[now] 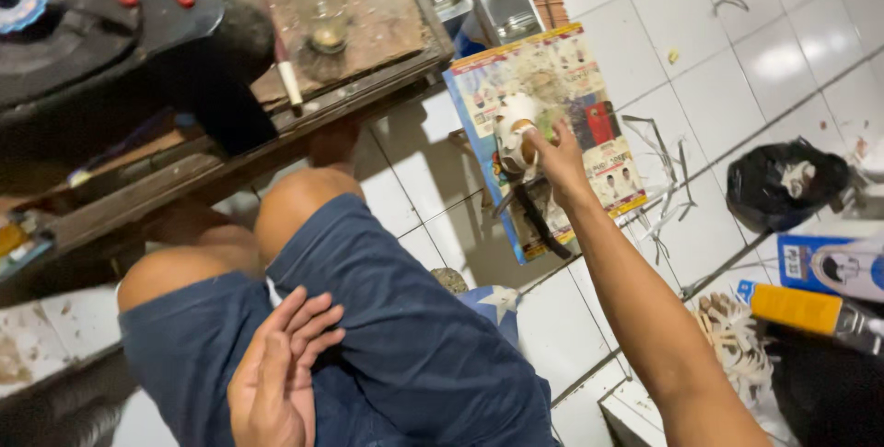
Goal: The person sits on the floor and heats a white sandal upper over a gas burner flame, then presses and shapes it over a wooden shoe last. They use a curved blade to trim and press the upper edges, repeatedly reheating the sandal and adjusting the straps, then set the finished sandal on a shelf with others.
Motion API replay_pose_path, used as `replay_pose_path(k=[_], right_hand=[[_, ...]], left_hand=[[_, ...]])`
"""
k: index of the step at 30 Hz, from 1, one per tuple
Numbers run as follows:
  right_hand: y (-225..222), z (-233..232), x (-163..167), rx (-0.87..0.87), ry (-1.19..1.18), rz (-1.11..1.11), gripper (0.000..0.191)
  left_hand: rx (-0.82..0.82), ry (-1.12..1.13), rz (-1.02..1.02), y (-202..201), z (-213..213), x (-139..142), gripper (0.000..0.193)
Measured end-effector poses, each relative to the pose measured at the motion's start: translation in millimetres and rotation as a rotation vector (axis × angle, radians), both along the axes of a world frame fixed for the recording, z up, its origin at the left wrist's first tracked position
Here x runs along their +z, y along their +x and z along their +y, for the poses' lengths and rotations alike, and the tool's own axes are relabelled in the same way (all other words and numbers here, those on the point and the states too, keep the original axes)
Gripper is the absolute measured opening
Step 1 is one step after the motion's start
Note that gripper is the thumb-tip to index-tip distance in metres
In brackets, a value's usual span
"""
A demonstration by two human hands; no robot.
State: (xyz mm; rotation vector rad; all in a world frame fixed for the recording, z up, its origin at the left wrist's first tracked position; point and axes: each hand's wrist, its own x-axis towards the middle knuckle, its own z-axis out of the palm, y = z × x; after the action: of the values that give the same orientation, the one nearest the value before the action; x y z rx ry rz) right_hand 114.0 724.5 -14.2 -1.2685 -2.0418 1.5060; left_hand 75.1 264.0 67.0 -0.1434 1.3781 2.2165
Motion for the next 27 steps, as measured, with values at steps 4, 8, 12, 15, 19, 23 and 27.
replay_pose_path(k=[4,8,12,15,19,23,27], right_hand=[[-1,13,15,0.019,0.287,-0.173,0.088],[-2,22,13,0.09,0.413,-0.242,0.087],[-1,19,-6,0.269,0.316,-0.478,0.06],[-6,-3,-14,0.159,-0.044,-0.226,0.053],[-20,-67,8,0.039,-1.289,0.783,0.047],[-37,-140,69,0.1,-1.773,1.188,0.048],[-40,-197,110,0.276,-1.919,1.183,0.044]], left_hand=[[0.008,-0.021,0.042,1,-1,-9,0.052],[0.022,-0.055,0.037,2,1,-8,0.047],[0.009,-0.102,0.055,0,8,5,0.04],[-0.04,-0.116,0.11,-4,19,17,0.038],[-0.127,-0.201,0.144,-17,44,28,0.038],[-0.181,-0.141,0.15,-46,77,42,0.041],[-0.23,0.05,0.178,-88,111,62,0.048]])
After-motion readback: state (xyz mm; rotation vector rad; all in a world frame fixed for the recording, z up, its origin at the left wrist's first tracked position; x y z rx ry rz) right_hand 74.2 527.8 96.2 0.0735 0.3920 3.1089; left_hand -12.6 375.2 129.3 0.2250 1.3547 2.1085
